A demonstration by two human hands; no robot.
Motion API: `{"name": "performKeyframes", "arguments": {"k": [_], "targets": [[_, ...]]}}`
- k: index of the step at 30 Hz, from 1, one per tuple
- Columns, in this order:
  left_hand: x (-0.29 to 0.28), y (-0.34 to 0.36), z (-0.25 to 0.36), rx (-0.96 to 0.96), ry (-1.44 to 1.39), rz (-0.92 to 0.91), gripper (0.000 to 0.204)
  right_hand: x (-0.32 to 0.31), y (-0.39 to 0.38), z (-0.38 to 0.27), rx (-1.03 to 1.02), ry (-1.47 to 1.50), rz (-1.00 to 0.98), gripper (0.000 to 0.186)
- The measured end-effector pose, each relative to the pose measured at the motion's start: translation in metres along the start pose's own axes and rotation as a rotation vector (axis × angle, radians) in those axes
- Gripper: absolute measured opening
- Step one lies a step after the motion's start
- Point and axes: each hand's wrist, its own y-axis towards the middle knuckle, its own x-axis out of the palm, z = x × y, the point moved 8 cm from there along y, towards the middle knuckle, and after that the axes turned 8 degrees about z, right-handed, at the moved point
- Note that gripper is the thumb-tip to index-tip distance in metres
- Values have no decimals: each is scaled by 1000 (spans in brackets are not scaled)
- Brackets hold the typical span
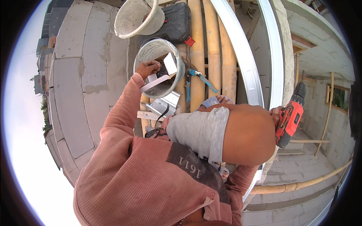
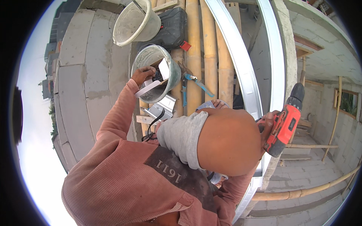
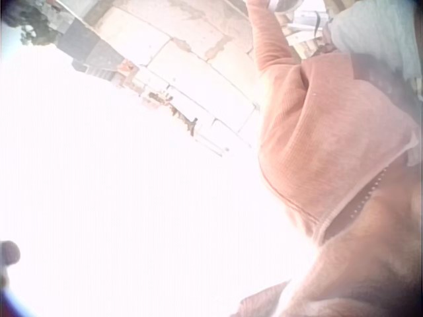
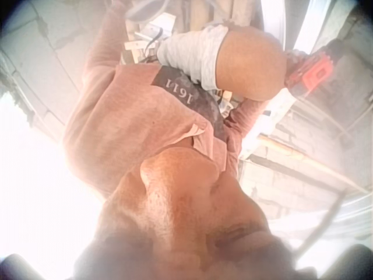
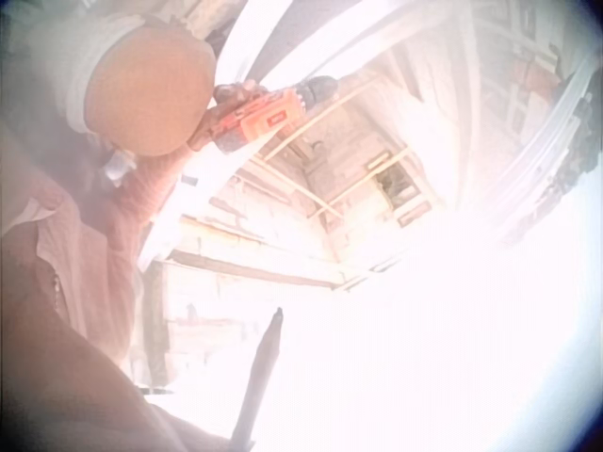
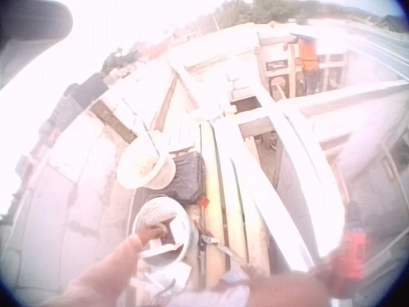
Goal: The person measures a metal stud using a tape measure, marks a line with a pen, and attaches it to a curved concrete structure using a power drill and screws while sitting on a bamboo scaffold.
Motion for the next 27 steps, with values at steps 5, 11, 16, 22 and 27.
{"name": "performKeyframes", "arguments": {"k": [5,11,16,22,27], "targets": [[-10,-5,-3,-106,-310,50,17,5,-8,-2,10,6,-15,29],[-1,-8,40,-117,-825,-99,19,18,8,-27,14,29,-117,28],[73,-66,180,11,-931,-512,25,23,11,-79,49,-33,-420,33],[330,-179,308,92,-369,-1154,37,-75,-33,-152,254,-154,-316,41],[481,-303,268,-153,-28,-1482,28,-155,-115,-146,141,64,-152,48]]}}
